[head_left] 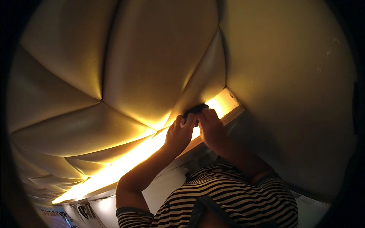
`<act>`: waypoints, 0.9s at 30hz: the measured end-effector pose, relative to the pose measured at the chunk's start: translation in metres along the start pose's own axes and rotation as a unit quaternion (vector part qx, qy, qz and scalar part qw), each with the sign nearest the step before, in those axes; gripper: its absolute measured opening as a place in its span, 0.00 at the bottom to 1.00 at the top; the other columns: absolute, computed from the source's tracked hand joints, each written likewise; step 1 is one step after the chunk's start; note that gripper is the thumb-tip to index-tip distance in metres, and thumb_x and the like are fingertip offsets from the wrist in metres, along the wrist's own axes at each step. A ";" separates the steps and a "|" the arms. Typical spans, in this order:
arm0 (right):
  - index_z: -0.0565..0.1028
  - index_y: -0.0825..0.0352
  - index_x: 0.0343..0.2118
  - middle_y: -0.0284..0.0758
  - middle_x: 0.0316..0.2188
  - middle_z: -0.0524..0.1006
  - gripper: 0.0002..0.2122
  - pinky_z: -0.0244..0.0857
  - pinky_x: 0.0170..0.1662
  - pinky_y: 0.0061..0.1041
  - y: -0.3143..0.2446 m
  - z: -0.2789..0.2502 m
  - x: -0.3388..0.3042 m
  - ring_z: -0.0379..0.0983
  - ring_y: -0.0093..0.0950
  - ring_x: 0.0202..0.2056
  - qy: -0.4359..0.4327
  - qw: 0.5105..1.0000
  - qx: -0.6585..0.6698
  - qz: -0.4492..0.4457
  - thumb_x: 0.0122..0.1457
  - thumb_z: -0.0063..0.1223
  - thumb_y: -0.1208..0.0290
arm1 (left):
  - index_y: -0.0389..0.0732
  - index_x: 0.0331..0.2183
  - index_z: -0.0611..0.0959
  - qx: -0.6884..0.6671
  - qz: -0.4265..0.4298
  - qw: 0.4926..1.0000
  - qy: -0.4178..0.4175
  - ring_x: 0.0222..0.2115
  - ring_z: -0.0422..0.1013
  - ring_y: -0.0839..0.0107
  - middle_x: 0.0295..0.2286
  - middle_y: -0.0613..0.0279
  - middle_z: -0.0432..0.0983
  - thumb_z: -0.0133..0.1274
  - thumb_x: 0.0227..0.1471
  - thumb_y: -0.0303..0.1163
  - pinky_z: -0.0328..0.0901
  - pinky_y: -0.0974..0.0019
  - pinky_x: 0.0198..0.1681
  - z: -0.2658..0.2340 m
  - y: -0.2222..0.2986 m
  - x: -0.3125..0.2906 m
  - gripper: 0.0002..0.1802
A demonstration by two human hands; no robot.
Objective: The person wipes a padded headboard, a bedside table, and a laptop with a blue cloth. They move around the room to reach different surfaces and continue wiping each area methodically.
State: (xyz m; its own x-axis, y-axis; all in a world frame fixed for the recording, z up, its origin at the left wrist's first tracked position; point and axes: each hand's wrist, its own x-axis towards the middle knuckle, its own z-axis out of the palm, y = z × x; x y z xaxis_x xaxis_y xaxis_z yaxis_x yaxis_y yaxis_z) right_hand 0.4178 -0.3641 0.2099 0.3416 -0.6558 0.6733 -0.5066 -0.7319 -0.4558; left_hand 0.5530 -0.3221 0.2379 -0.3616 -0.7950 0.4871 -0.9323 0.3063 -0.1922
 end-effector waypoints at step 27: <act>0.73 0.70 0.31 0.42 0.36 0.72 0.09 0.63 0.43 0.36 0.080 -0.025 0.004 0.67 0.41 0.40 0.069 0.988 -0.139 -0.001 0.44 0.47 0.78 | 0.36 0.39 0.74 -0.142 -0.025 0.990 -0.002 0.35 0.64 0.60 0.38 0.56 0.65 0.53 0.40 0.40 0.67 0.62 0.36 0.043 0.052 0.062 0.23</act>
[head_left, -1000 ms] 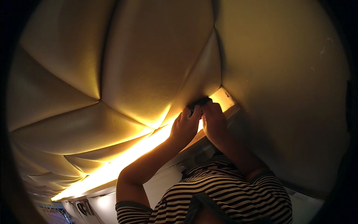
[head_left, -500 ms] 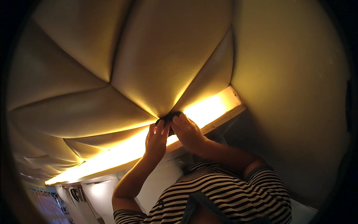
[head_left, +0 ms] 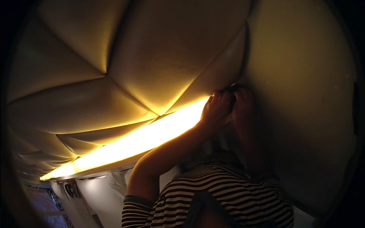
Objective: The person wipes a padded headboard, a bedside table, and a laptop with a blue cloth. They move around the room to reach different surfaces and continue wiping each area methodically.
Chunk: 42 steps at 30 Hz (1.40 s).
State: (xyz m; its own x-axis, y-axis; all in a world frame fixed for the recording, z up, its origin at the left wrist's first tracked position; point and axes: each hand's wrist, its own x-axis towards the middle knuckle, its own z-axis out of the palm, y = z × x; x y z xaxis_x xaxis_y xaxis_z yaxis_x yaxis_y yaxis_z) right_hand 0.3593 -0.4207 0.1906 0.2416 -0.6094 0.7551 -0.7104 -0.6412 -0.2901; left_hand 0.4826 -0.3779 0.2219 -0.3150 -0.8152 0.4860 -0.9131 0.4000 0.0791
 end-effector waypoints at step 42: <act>0.71 0.68 0.44 0.44 0.49 0.64 0.18 0.59 0.51 0.38 -0.179 0.005 -0.016 0.60 0.40 0.51 -0.333 0.869 0.261 -0.256 0.47 0.53 0.74 | 0.45 0.44 0.75 0.098 -0.330 0.928 0.143 0.48 0.59 0.58 0.45 0.61 0.66 0.54 0.39 0.37 0.59 0.55 0.49 -0.102 -0.033 -0.201 0.25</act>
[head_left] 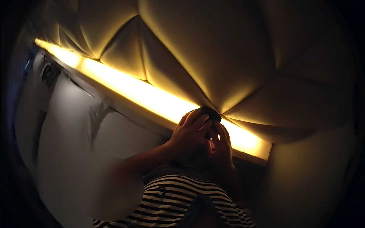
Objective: The person wipes a padded headboard, a bedside table, and a laptop with a blue cloth. They move around the room to reach different surfaces and continue wiping each area methodically.
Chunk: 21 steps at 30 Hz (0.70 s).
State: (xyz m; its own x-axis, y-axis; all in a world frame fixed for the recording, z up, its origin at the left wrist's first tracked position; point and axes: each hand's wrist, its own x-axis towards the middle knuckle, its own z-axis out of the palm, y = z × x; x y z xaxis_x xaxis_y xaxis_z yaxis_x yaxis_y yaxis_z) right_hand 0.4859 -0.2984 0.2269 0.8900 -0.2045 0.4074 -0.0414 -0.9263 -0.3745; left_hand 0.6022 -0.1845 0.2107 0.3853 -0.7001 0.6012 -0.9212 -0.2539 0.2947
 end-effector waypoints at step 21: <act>0.70 0.70 0.44 0.47 0.42 0.67 0.21 0.61 0.47 0.37 -0.075 0.063 0.095 0.63 0.45 0.43 -0.060 0.993 0.047 -0.090 0.41 0.48 0.84 | 0.44 0.38 0.77 0.067 -0.145 0.987 0.012 0.46 0.62 0.61 0.43 0.63 0.68 0.51 0.41 0.33 0.59 0.60 0.47 -0.054 -0.089 -0.029 0.17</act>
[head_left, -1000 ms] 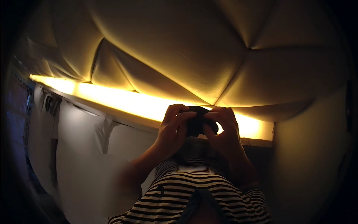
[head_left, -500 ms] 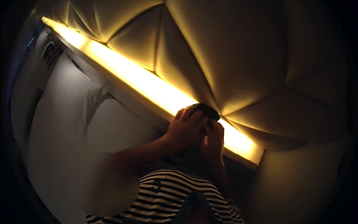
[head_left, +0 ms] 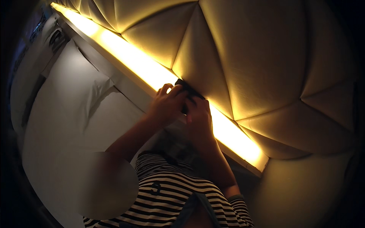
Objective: The person wipes a padded headboard, a bedside table, and a laptop with a blue cloth. They move around the room to reach different surfaces and continue wiping each area methodically.
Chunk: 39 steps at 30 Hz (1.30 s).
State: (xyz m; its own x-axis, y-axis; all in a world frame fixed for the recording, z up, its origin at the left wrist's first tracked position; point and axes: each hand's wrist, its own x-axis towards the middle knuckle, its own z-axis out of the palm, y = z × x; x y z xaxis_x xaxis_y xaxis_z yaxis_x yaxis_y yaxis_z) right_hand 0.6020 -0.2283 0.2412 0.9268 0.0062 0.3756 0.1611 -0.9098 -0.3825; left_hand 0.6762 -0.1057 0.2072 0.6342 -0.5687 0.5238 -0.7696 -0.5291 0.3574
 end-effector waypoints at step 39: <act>0.71 0.71 0.40 0.42 0.40 0.71 0.21 0.62 0.45 0.35 -0.017 0.007 0.009 0.66 0.41 0.40 -0.032 0.997 0.055 -0.040 0.38 0.51 0.82 | 0.36 0.37 0.80 -0.103 -0.023 0.993 -0.054 0.39 0.64 0.57 0.37 0.56 0.70 0.48 0.42 0.25 0.66 0.62 0.41 -0.031 -0.020 -0.007 0.15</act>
State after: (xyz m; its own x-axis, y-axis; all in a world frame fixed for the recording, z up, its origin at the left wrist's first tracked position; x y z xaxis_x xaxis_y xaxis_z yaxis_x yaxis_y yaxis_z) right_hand 0.6100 -0.2099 0.2451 0.9284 0.1075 0.3556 0.2692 -0.8543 -0.4446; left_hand 0.6850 -0.0716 0.2203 0.6654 -0.6164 0.4210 -0.7307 -0.4223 0.5364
